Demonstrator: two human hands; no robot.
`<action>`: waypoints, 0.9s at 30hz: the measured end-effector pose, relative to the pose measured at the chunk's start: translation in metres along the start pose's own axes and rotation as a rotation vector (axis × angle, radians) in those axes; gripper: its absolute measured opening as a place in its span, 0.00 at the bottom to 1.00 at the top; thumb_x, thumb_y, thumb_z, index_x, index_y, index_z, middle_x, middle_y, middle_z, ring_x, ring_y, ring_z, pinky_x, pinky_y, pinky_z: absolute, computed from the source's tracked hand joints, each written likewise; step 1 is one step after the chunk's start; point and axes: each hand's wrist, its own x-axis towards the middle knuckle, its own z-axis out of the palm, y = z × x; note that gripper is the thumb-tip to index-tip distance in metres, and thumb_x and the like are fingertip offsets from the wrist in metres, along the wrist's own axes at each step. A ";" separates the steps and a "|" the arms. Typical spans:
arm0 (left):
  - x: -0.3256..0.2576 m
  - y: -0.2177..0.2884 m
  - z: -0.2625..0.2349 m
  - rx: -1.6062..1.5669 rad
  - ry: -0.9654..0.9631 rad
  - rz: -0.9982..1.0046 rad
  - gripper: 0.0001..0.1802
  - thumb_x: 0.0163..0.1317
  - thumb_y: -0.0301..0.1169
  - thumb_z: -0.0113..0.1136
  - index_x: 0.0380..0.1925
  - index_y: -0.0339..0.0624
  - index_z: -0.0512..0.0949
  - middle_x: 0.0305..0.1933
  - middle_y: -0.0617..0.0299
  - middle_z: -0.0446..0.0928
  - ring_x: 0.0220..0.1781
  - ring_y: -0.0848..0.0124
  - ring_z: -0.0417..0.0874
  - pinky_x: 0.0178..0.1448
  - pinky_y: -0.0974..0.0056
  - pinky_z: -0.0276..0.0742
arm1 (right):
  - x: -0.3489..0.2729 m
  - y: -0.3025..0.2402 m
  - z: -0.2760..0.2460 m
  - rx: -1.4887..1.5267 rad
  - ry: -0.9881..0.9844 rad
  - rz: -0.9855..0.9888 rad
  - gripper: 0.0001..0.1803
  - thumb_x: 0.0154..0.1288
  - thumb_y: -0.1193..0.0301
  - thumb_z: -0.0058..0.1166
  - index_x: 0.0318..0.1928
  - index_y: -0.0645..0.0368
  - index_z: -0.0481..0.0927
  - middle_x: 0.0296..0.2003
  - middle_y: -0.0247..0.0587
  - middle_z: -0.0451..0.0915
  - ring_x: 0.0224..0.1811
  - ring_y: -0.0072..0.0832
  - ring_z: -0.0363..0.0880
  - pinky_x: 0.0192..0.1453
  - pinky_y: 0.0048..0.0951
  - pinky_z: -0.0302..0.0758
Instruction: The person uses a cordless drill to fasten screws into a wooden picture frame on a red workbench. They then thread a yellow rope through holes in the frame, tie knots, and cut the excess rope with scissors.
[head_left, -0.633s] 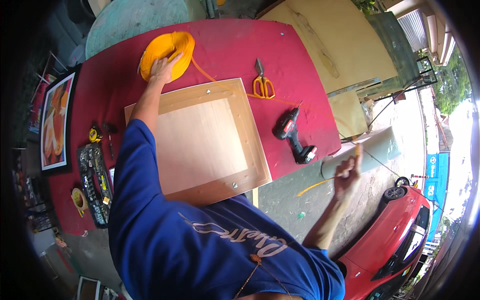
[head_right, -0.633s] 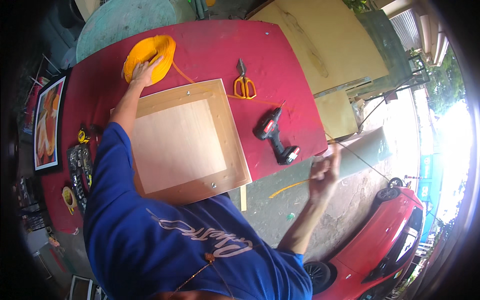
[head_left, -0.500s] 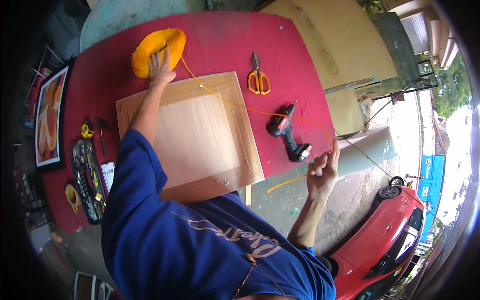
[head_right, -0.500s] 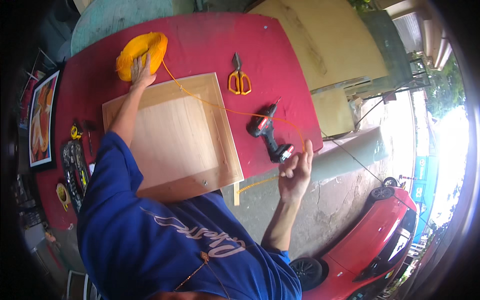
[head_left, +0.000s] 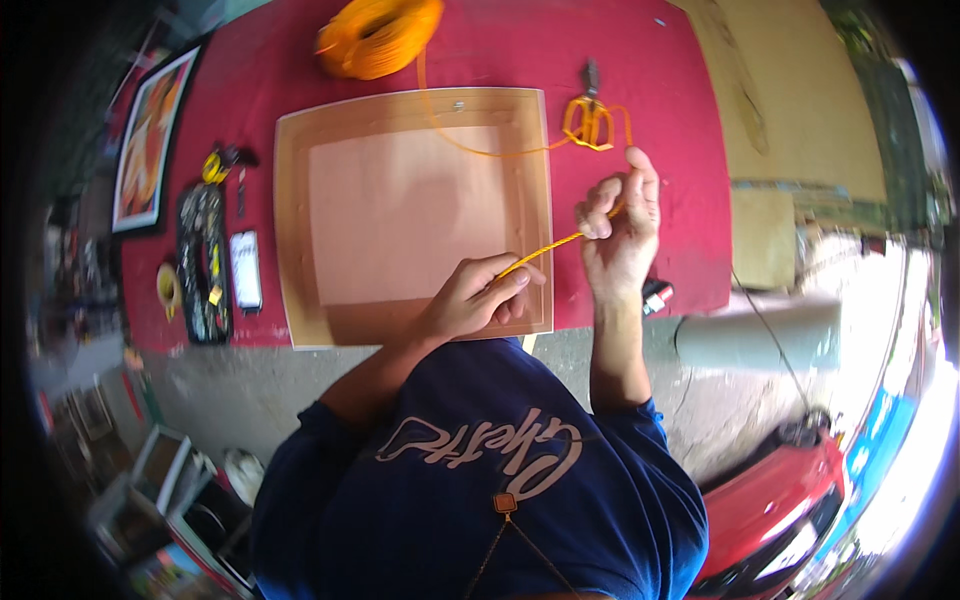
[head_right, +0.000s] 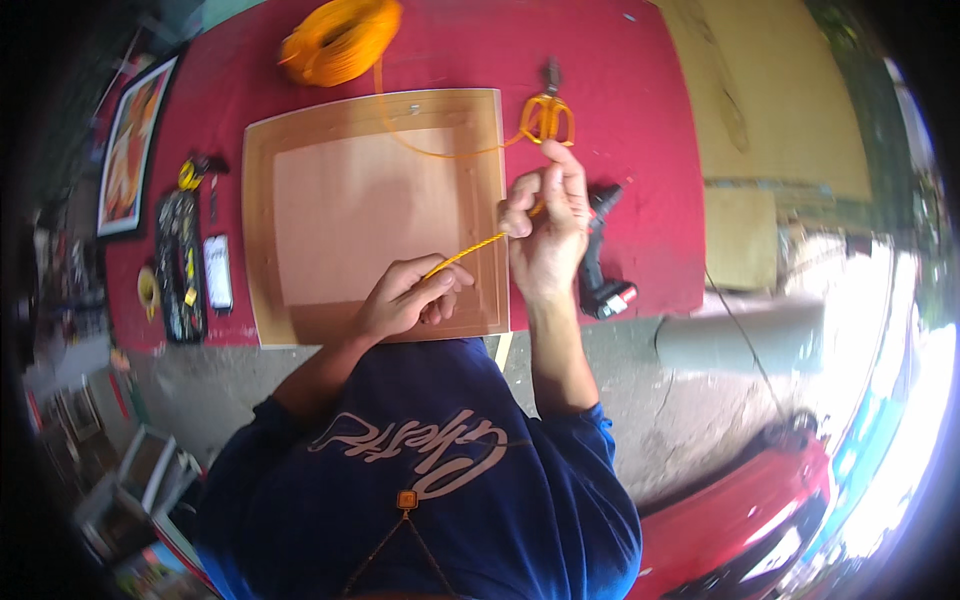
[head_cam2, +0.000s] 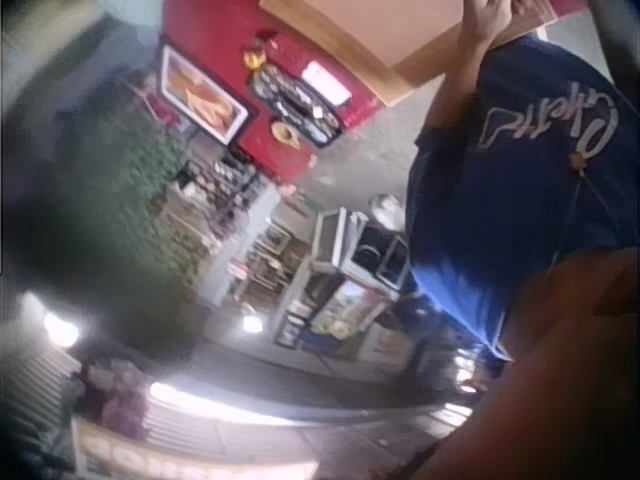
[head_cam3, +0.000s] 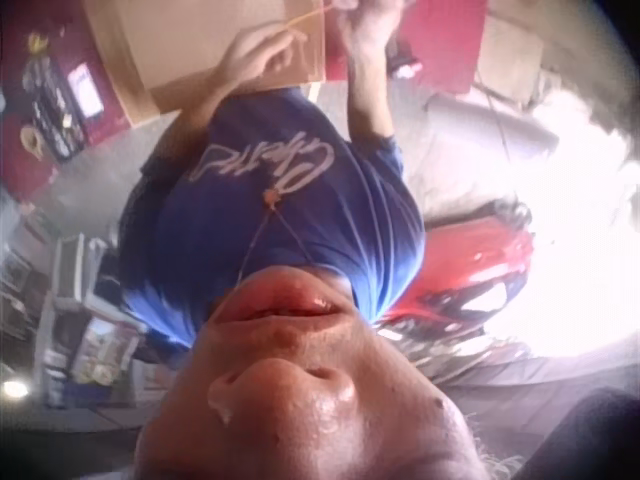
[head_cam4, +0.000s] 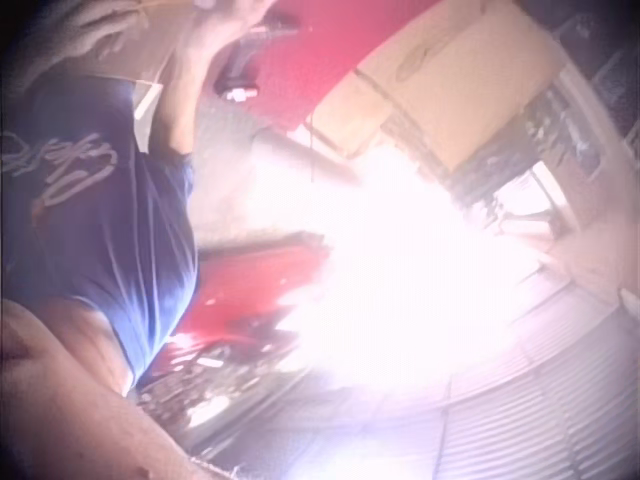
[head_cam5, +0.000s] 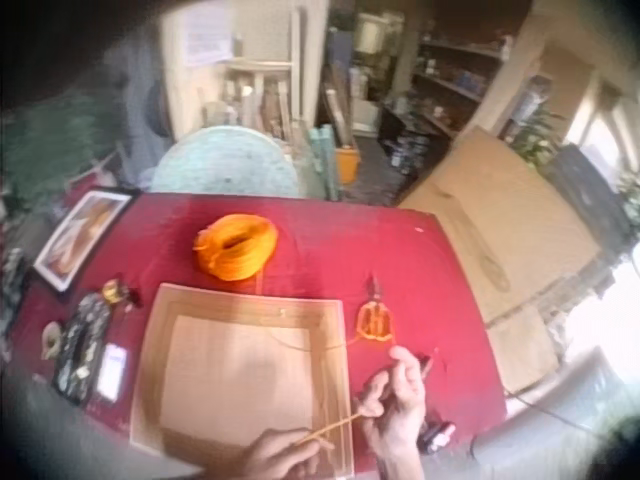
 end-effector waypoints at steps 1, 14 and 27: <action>0.000 0.004 0.000 0.030 0.067 -0.001 0.15 0.71 0.35 0.45 0.38 0.35 0.77 0.17 0.61 0.74 0.17 0.74 0.72 0.24 0.73 0.67 | 0.003 0.000 -0.002 -0.097 -0.010 0.006 0.15 0.72 0.65 0.45 0.55 0.54 0.71 0.23 0.36 0.73 0.17 0.19 0.62 0.23 0.21 0.63; -0.025 -0.104 0.013 1.051 0.518 -0.160 0.14 0.57 0.42 0.59 0.31 0.43 0.77 0.17 0.56 0.75 0.22 0.55 0.79 0.31 0.54 0.74 | -0.062 0.069 -0.098 -1.338 -0.860 0.138 0.11 0.60 0.75 0.53 0.43 0.62 0.80 0.36 0.53 0.80 0.38 0.50 0.80 0.40 0.41 0.76; -0.071 -0.184 0.020 0.995 0.721 -0.036 0.13 0.44 0.33 0.69 0.31 0.51 0.78 0.40 0.63 0.73 0.43 0.59 0.77 0.46 0.56 0.74 | -0.067 0.118 -0.160 -1.543 -0.878 0.035 0.08 0.59 0.70 0.53 0.36 0.55 0.84 0.35 0.43 0.81 0.34 0.43 0.81 0.43 0.41 0.75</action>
